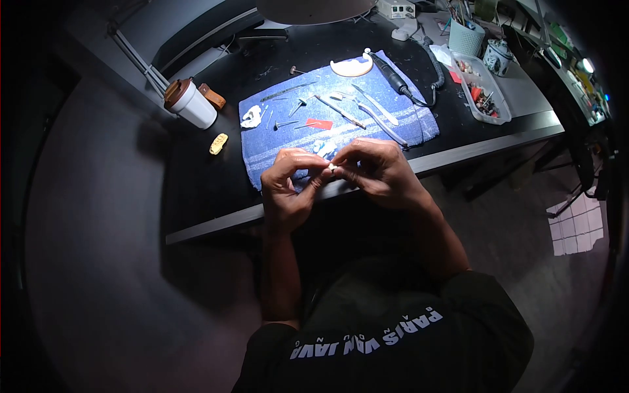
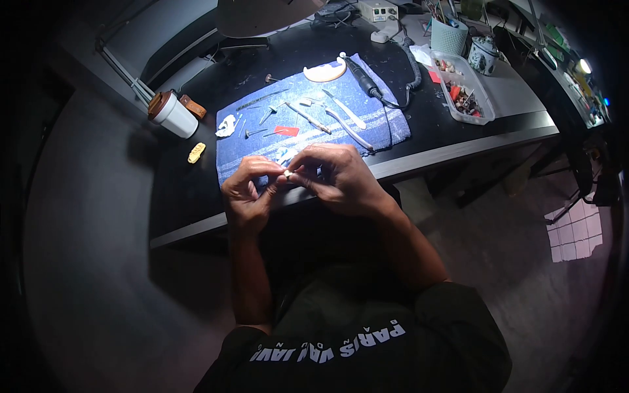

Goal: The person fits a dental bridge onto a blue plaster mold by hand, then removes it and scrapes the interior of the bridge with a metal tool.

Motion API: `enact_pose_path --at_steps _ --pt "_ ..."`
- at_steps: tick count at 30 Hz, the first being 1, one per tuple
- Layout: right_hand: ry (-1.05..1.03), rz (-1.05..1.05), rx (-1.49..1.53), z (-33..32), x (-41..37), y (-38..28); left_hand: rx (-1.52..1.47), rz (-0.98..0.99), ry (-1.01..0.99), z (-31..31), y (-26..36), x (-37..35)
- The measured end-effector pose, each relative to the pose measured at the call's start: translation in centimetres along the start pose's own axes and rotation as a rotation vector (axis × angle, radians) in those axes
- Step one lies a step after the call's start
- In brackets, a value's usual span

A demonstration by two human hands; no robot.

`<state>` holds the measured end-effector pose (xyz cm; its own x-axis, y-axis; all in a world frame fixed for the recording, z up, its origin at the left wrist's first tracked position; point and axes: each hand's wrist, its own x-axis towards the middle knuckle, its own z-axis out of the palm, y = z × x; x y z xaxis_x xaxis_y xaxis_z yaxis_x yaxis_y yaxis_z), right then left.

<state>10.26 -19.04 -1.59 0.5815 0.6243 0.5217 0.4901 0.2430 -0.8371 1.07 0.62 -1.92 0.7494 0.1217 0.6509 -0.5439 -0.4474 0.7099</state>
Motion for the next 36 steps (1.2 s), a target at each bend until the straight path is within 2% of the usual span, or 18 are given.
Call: enact_pose_path --at_steps 6,9,12,18,27,30,36 --pt "-0.016 0.048 -0.001 -0.2 0.0 0.1 0.036 0.031 -0.032 0.0 0.3 0.2" --pt "-0.01 -0.006 0.015 -0.2 0.1 0.1 0.018 0.018 -0.02 0.1 0.3 0.0" --pt "0.003 0.11 0.119 0.0 -0.1 0.0 0.02 -0.001 0.0 0.1 0.3 -0.1" --pt "-0.07 -0.027 -0.033 -0.6 0.1 -0.7 0.014 -0.018 -0.005 0.0 0.2 -0.2" --pt "-0.027 0.008 0.034 -0.3 0.0 -0.9 0.023 -0.016 0.0 0.1 0.2 -0.1" --pt "-0.087 0.025 -0.053 -0.9 0.0 -1.1 0.034 -0.006 -0.026 0.0 0.2 -0.2" --pt "-0.062 -0.01 -0.072 -0.7 0.2 -1.3 0.03 -0.004 -0.014 0.0 0.2 -0.2"
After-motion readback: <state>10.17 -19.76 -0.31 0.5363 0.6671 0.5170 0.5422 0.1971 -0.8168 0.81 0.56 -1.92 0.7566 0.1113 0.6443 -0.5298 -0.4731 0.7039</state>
